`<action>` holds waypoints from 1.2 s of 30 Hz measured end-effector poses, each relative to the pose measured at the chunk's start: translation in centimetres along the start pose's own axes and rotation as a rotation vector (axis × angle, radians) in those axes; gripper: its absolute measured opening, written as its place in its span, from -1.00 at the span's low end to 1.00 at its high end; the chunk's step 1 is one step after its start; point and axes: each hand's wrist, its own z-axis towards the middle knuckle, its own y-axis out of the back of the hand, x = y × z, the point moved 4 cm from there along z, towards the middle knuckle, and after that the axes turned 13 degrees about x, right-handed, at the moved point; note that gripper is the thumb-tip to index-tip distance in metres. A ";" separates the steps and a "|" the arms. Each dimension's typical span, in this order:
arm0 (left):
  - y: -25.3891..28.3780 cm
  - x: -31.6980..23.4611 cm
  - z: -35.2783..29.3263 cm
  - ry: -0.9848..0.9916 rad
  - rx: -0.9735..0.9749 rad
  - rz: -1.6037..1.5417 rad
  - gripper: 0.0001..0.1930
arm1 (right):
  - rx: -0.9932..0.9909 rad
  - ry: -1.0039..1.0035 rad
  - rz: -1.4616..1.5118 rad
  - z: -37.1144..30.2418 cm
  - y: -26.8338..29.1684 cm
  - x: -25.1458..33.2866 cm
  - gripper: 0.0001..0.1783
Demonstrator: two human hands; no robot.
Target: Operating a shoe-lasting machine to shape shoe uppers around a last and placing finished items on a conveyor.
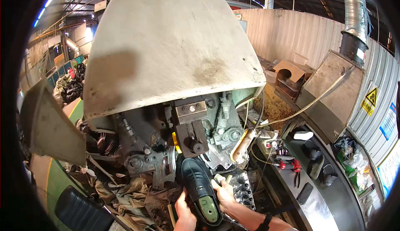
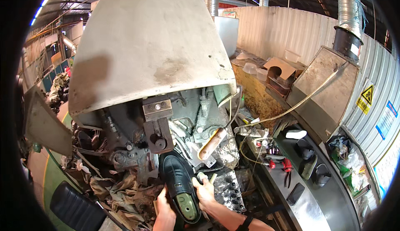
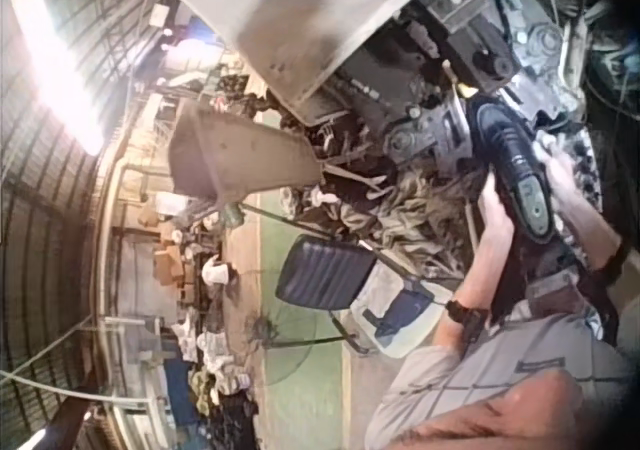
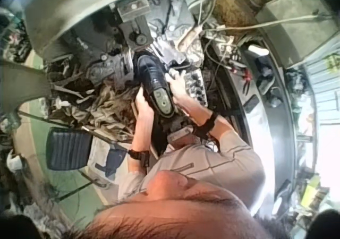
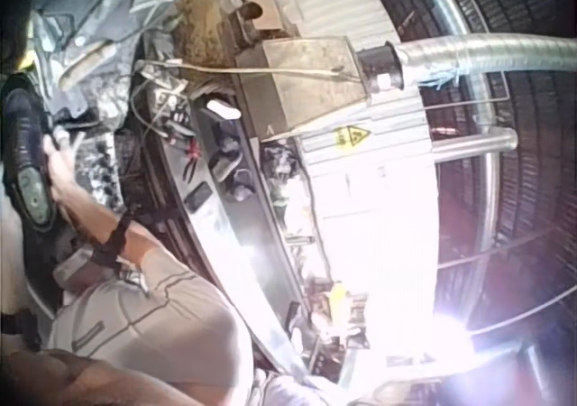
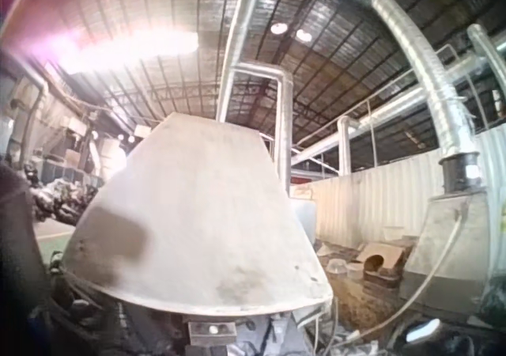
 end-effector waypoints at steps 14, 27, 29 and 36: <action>3.4 0.8 2.8 -0.392 -0.135 0.212 -0.80 | 0.137 0.141 0.219 1.4 -0.8 -0.4 -0.43; 14.1 3.5 2.9 0.022 0.083 1.381 -0.62 | 0.190 -0.104 -0.100 0.7 3.7 2.9 -0.55; 15.5 4.8 0.5 0.220 0.185 1.694 -0.59 | 0.150 -0.100 -0.206 0.4 7.6 4.0 -0.55; 17.1 9.2 -4.0 0.418 0.150 0.727 -0.63 | -0.231 -0.116 -0.779 2.3 30.6 0.2 0.07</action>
